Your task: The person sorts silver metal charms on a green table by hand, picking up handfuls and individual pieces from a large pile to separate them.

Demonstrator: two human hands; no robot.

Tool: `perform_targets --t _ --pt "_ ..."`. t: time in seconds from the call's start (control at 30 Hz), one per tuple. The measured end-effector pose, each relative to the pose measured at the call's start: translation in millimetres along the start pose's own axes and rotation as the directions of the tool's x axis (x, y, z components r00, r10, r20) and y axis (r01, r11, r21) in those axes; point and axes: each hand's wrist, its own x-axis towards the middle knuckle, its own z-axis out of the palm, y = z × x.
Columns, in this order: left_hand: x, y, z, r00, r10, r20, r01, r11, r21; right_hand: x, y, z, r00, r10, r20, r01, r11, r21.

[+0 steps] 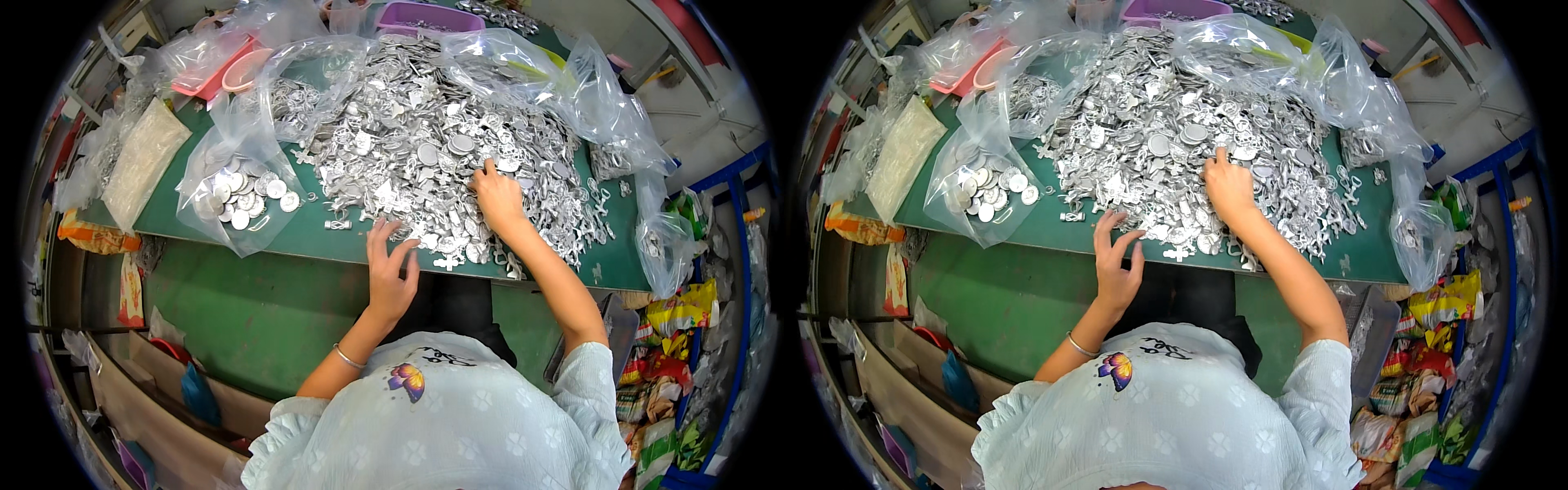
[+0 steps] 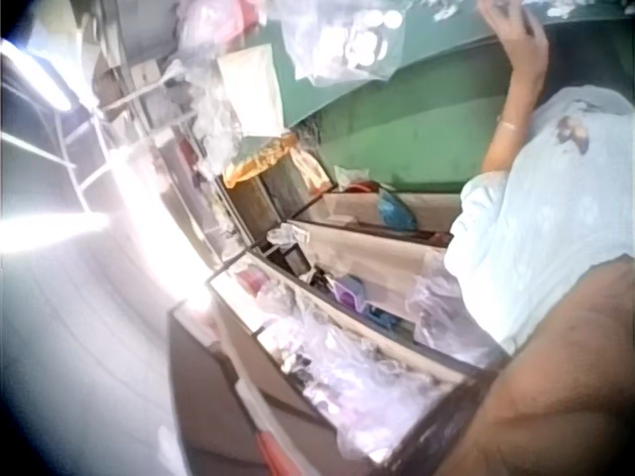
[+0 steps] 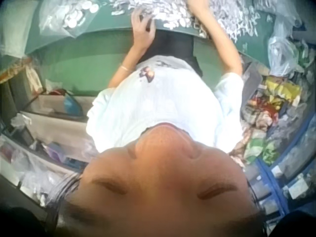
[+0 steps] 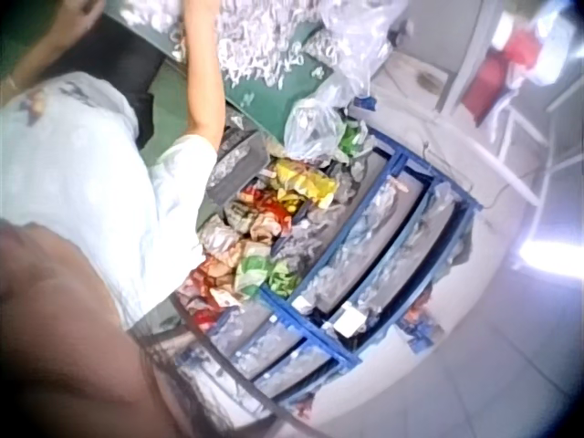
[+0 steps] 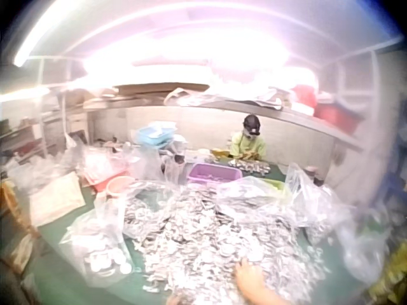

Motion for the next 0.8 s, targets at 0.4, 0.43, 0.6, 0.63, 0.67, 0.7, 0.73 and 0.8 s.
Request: perform_targets --t 0.4,0.43,0.6,0.63,0.67,0.7,0.73,0.8 --pt "20 26 -1 0.523 -0.4 0.753 0.57 -0.492 -0.658 -34 -41 -74 0.927 -0.111 0.358 -0.227 0.595 0.771" --pt "18 23 3 0.533 -0.348 0.771 0.531 -0.572 -0.625 -39 -49 -67 0.93 -0.247 0.272 -0.075 0.598 0.798" --pt "16 8 9 0.479 -0.374 0.794 0.443 -0.677 -0.587 -15 -60 -87 0.911 -0.369 0.184 0.095 0.623 0.776" --pt "14 8 7 0.443 -0.406 0.799 0.43 -0.686 -0.587 -7 -62 -89 0.939 -0.301 0.167 0.067 0.637 0.768" --pt "7 3 6 0.565 -0.318 0.761 0.417 -0.685 -0.597 5 -66 -89 0.972 -0.231 0.041 0.137 0.699 0.702" --pt "6 3 4 0.554 -0.347 0.757 0.462 -0.629 -0.626 20 -66 -75 0.971 -0.223 -0.081 0.224 0.748 0.624" --pt "6 4 2 0.543 -0.376 0.751 0.504 -0.569 -0.65 35 -71 -62 0.945 -0.278 -0.173 0.323 0.701 0.636" --pt "4 5 -3 0.537 -0.427 0.727 0.563 -0.46 -0.686 54 -93 -38 0.87 -0.399 -0.289 0.491 0.652 0.577"
